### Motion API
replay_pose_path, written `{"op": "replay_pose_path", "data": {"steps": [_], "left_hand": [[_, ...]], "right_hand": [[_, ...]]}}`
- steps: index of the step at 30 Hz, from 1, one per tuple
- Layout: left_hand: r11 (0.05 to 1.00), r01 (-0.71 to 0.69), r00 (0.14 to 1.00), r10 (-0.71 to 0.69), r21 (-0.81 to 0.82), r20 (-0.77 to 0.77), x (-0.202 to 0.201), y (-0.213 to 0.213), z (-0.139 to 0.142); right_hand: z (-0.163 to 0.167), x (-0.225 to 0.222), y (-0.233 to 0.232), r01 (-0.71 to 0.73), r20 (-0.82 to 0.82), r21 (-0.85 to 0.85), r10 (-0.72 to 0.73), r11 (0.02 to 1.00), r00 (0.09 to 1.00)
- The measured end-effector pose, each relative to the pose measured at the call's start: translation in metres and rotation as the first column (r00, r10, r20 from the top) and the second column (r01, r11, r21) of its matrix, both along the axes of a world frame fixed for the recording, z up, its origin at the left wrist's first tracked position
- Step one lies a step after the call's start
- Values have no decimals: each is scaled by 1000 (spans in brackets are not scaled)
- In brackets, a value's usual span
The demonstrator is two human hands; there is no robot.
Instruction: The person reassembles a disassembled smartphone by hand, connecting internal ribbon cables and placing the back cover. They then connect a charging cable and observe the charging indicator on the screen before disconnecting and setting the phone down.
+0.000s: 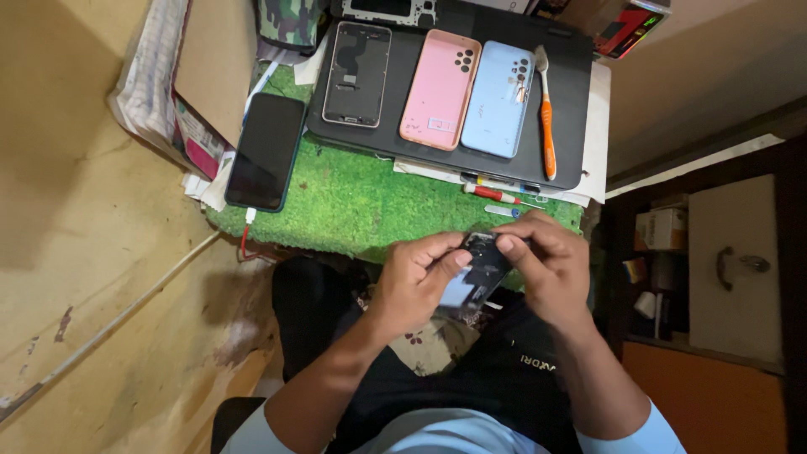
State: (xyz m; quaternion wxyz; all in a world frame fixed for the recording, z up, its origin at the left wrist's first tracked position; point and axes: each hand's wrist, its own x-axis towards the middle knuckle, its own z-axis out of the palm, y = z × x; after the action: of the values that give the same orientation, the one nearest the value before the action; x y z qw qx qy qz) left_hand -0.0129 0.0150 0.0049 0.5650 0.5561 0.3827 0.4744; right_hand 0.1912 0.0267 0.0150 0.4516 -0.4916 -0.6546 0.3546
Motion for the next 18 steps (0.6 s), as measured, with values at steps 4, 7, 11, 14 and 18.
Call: {"op": "replay_pose_path", "data": {"steps": [4,7,11,14,18], "left_hand": [[997,30,992,-39,74,124,-2,-1,7],[994,-10,988,-8,111,156,-1,-4,10],[990,-111,984,96,93,150,5,-10,10],[982,-159,977,142,99,162,9,-12,8],[983,-165,961,142,79,239,11,-12,4]], "right_hand": [[14,-10,-10,57,62,196,-70,979,996],[21,-17,-14,41,89,296,-70,954,994],[24,-23,-20,43,142,332,-95,942,985],[25,-26,-23,41,158,382,-109,923,981],[25,-29,-24,35,171,424,-118,905,978]]}}
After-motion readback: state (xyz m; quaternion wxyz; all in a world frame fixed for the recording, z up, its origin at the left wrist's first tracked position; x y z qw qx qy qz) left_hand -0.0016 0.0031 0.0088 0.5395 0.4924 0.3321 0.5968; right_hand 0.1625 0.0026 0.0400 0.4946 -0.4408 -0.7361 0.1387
